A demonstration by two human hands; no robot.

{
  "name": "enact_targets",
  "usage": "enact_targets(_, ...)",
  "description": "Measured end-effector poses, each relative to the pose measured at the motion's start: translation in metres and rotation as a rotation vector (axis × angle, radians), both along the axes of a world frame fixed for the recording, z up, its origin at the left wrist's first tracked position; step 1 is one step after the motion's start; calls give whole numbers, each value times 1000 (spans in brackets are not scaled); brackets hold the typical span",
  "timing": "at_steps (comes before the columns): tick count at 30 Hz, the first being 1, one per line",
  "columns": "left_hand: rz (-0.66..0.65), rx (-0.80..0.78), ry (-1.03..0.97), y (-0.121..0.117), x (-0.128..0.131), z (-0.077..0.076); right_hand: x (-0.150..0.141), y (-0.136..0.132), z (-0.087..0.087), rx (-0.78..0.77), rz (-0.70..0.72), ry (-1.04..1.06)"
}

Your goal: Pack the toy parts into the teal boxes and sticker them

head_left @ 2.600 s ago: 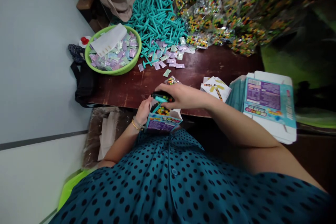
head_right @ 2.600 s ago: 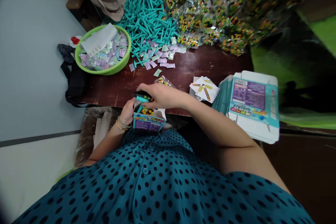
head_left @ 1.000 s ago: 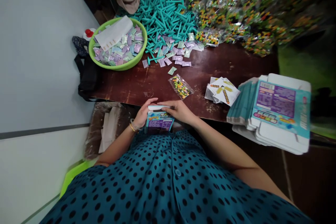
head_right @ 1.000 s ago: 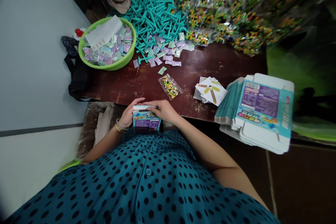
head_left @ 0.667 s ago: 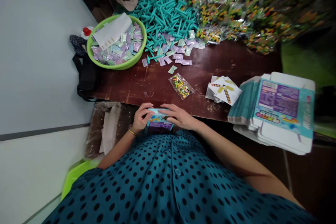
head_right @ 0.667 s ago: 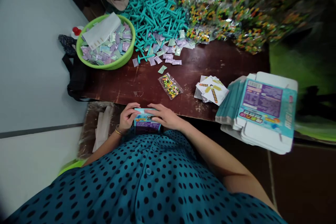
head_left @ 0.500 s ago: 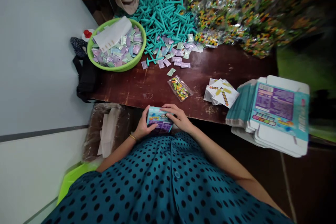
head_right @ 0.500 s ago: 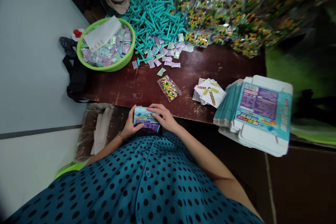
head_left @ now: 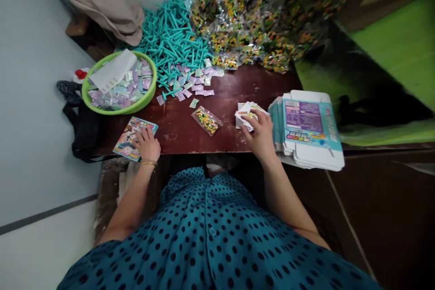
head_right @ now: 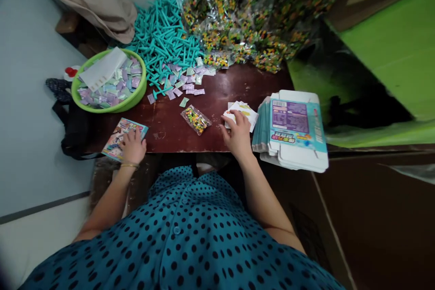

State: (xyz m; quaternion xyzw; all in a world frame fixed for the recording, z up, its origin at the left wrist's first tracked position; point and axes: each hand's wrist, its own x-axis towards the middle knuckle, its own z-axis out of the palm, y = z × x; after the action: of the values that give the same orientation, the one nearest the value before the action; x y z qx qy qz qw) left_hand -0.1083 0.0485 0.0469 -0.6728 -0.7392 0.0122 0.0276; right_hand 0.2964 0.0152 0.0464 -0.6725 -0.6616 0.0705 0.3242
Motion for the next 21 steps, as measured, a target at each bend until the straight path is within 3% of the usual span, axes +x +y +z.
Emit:
enact_targets(3,10,53,-17,24,19,-38,44,-14,6,2,-173,-112)
enact_targets(6,-2,96,-71,35,33,-46,92,-35,1,-176,-483,-205)
enact_targets(8,-122,88,-142,32,52,-45,111,-47,-10,-346,-610,-239)
enact_targets(11,-383,9,-330,15,99,-44,110,-55,-24,-451,-622,-325)
enact_targets(14,-580,-69,-571,-6,151,-44,92,-56,-21,-450,-579,-421)
enact_targets(16,-648,-94,-741,-15,175,-39,84,-57,-10,-448,-525,-470)
enact_targets(18,-645,-130,-918,-18,184,-22,86,-62,4,-446,-459,-492)
enact_targets(21,-551,-215,-1215,-19,168,33,103,-72,21,-411,-425,-477)
